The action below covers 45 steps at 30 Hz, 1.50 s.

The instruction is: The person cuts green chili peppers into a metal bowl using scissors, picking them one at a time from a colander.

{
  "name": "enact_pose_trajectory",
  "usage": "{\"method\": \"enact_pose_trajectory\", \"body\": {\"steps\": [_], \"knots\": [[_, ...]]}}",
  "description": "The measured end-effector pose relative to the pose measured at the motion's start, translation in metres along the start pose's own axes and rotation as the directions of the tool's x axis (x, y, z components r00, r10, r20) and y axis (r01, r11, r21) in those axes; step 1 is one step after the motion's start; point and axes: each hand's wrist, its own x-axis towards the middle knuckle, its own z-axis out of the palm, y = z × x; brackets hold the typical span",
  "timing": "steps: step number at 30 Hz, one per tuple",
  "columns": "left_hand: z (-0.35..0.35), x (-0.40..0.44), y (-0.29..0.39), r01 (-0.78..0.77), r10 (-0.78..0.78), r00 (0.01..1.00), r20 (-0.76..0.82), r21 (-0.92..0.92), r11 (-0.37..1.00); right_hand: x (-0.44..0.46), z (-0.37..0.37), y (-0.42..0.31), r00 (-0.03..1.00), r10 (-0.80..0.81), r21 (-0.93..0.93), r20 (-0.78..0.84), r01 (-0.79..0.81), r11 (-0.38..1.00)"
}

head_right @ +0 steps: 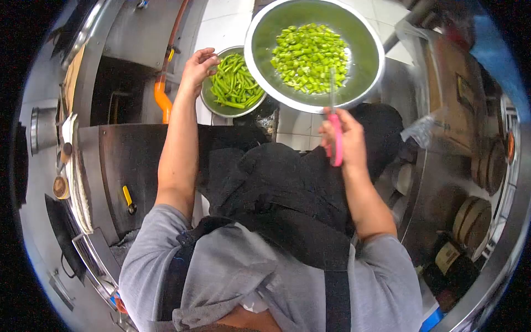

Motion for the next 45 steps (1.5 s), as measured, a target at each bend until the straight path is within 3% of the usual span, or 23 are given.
{"method": "enact_pose_trajectory", "body": {"steps": [6,7,10,11,13,14,16,19,20,21,22,24,27,29,30,33,35,37,39,41,42,45], "knots": [[-0.047,0.054,-0.082,0.284,-0.283,0.958,-0.041,0.026,0.958,0.014,-0.048,-0.027,0.970,-0.231,-0.111,-0.077,0.222,0.969],[-0.049,0.063,-0.100,0.296,-0.295,0.954,-0.046,0.021,0.955,0.013,-0.042,-0.032,0.966,-0.229,-0.061,-0.121,0.222,0.973],[-0.054,0.095,-0.167,0.449,-0.448,0.893,-0.042,0.003,0.894,0.015,-0.034,-0.025,0.939,-0.264,-0.147,-0.221,0.235,0.961],[-0.050,0.101,-0.194,0.478,-0.470,0.870,-0.147,0.020,0.878,0.016,-0.031,-0.022,0.921,-0.318,-0.186,-0.226,0.279,0.942],[-0.061,0.126,-0.264,0.483,-0.529,0.844,-0.088,0.553,0.679,0.021,-0.026,-0.021,0.906,-0.306,-0.152,-0.292,0.272,0.950],[-0.060,0.131,-0.301,0.493,-0.541,0.837,-0.087,0.550,0.674,0.024,-0.022,-0.022,0.895,-0.291,-0.117,-0.337,0.267,0.957],[-0.053,0.138,-0.350,0.630,-0.692,0.700,-0.177,0.609,0.482,0.030,-0.018,-0.023,0.884,-0.330,-0.168,-0.333,0.289,0.943],[-0.035,0.143,-0.379,0.637,-0.741,0.665,-0.096,0.591,0.495,0.040,-0.014,-0.022,0.867,-0.319,-0.189,-0.382,0.265,0.946],[-0.023,0.145,-0.356,0.756,-0.786,0.592,-0.180,0.463,0.463,0.041,-0.019,-0.018,0.873,-0.361,-0.266,-0.327,0.281,0.922],[-0.014,0.144,-0.350,0.756,-0.796,0.584,-0.163,0.467,0.459,0.041,-0.025,-0.016,0.878,-0.398,-0.341,-0.267,0.301,0.891],[-0.006,0.145,-0.350,0.792,-0.783,0.590,-0.199,0.335,0.511,0.037,-0.040,-0.020,0.930,-0.043,0.158,-0.366,0.107,0.982],[0.005,0.154,-0.355,0.795,-0.753,0.605,-0.260,0.148,0.588,0.028,-0.053,-0.010,0.906,-0.066,0.038,-0.419,0.090,0.995],[0.011,0.165,-0.377,0.811,-0.754,0.577,-0.313,0.115,0.573,0.033,-0.045,-0.012,0.871,-0.103,-0.096,-0.480,0.065,0.993],[0.006,0.164,-0.374,0.802,-0.746,0.594,-0.301,0.154,0.577,0.036,-0.039,-0.012,0.883,-0.354,-0.515,-0.307,0.158,0.842],[0.004,0.163,-0.369,0.803,-0.740,0.592,-0.319,0.153,0.577,0.036,-0.036,-0.015,0.871,-0.283,-0.392,-0.402,0.115,0.913],[-0.007,0.157,-0.376,0.813,-0.775,0.583,-0.243,0.189,0.551,0.038,-0.026,-0.016,0.869,-0.286,-0.347,-0.403,0.144,0.927],[-0.001,0.138,-0.355,0.786,-0.778,0.614,-0.134,0.012,0.618,0.039,-0.025,-0.019,0.879,-0.328,-0.365,-0.347,0.196,0.910],[0.014,0.118,-0.330,0.813,-0.835,0.544,-0.083,-0.192,0.549,0.037,-0.019,-0.024,0.900,-0.301,-0.320,-0.315,0.198,0.926],[0.025,0.091,-0.299,0.740,-0.791,0.610,-0.039,-0.330,0.586,0.033,-0.026,-0.019,0.898,-0.330,-0.243,-0.292,0.264,0.933],[0.034,0.070,-0.271,0.684,-0.771,0.636,-0.043,-0.431,0.588,0.027,-0.029,-0.022,0.934,-0.215,-0.091,-0.284,0.197,0.976],[0.039,0.059,-0.260,0.593,-0.694,0.719,-0.037,-0.486,0.641,0.024,-0.034,-0.019,0.934,-0.230,-0.106,-0.274,0.209,0.972],[0.045,0.030,-0.209,0.450,-0.570,0.815,-0.104,-0.505,0.736,0.017,-0.037,-0.018,0.942,-0.269,-0.108,-0.202,0.252,0.962]]}}
